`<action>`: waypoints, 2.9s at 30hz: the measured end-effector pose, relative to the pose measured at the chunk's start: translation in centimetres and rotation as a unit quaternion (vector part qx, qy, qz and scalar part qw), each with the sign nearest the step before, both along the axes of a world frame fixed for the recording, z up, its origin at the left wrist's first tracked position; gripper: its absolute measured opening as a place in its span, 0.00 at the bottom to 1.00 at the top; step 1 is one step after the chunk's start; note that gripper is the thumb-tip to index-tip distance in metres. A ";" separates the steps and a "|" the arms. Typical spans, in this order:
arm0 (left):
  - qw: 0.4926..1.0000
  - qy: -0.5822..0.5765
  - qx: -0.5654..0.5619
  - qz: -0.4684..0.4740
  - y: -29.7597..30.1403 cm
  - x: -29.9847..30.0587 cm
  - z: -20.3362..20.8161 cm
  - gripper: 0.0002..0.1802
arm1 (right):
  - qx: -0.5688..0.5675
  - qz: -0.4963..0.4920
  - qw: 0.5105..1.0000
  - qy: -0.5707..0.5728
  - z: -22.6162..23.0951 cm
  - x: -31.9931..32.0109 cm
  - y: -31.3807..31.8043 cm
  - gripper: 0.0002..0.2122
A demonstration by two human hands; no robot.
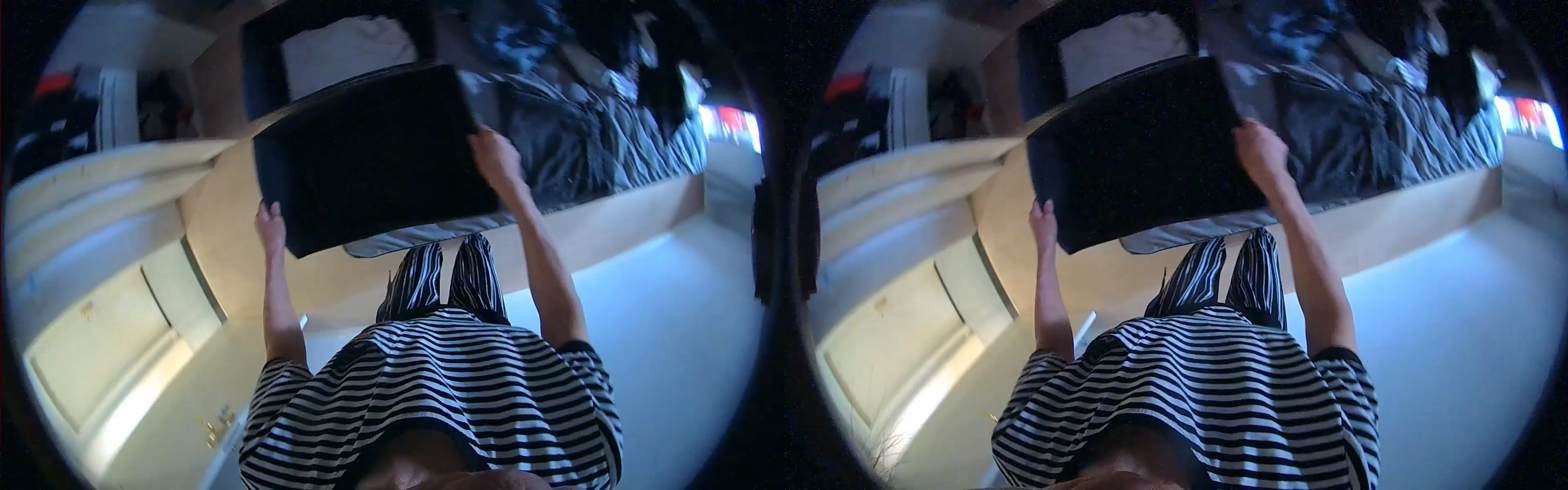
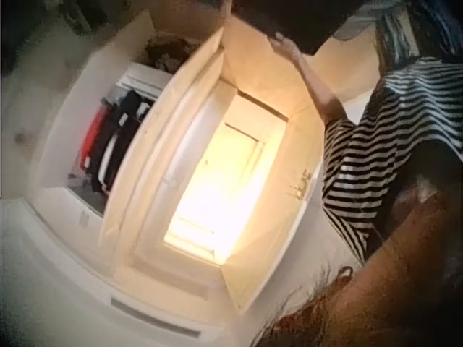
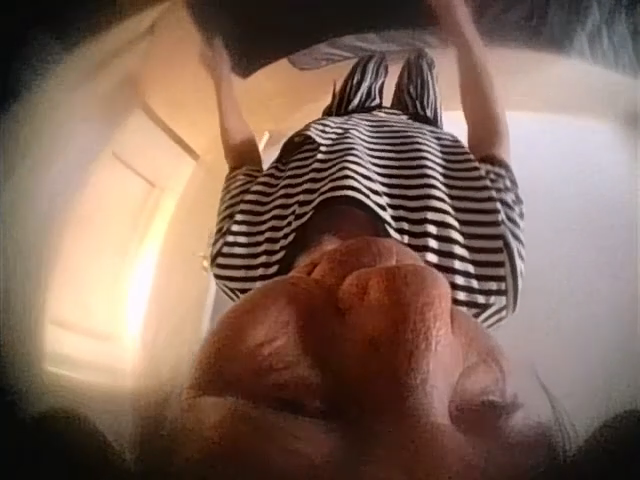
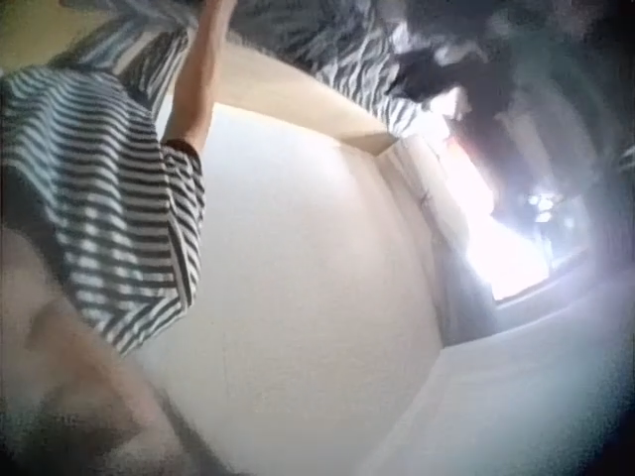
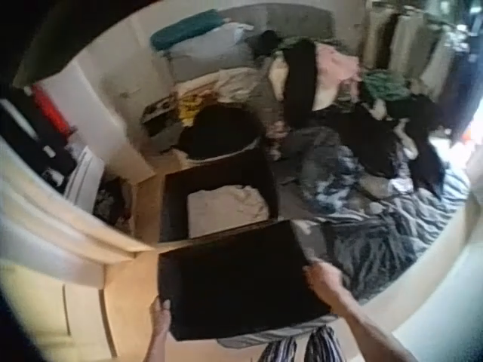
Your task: Folding various pairs of jeans and placing them into a storage bin on a bed.
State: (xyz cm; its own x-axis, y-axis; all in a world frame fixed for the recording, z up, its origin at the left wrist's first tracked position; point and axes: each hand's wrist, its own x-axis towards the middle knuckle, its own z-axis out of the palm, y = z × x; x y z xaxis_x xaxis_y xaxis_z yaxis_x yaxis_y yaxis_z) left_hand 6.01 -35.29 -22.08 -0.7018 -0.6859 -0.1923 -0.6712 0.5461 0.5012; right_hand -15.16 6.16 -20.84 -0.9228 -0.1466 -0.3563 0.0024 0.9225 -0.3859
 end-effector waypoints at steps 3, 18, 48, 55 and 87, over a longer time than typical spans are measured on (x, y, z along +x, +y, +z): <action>0.995 -0.081 -0.052 -0.018 -1.7 2.2 -1.0 0.16 | -0.076 0.038 0.996 0.025 -0.8 0.1 -2.7 0.09; 0.896 -0.111 -0.069 -0.423 12.6 -5.3 -3.7 0.35 | -0.136 0.032 0.970 0.199 1.2 3.1 0.3 0.20; 0.987 -0.065 0.130 -0.067 48.8 -21.5 -13.2 0.41 | -0.109 -0.164 0.979 -0.041 -17.9 -10.4 47.0 0.30; 0.901 -0.099 0.421 -0.022 49.2 -22.3 -11.0 0.39 | -0.335 -0.216 0.888 -0.231 -17.2 -11.3 50.0 0.40; 0.854 -0.014 0.490 0.174 11.0 -4.6 14.0 0.27 | -0.467 -0.038 0.822 -0.323 7.5 -4.0 3.7 0.13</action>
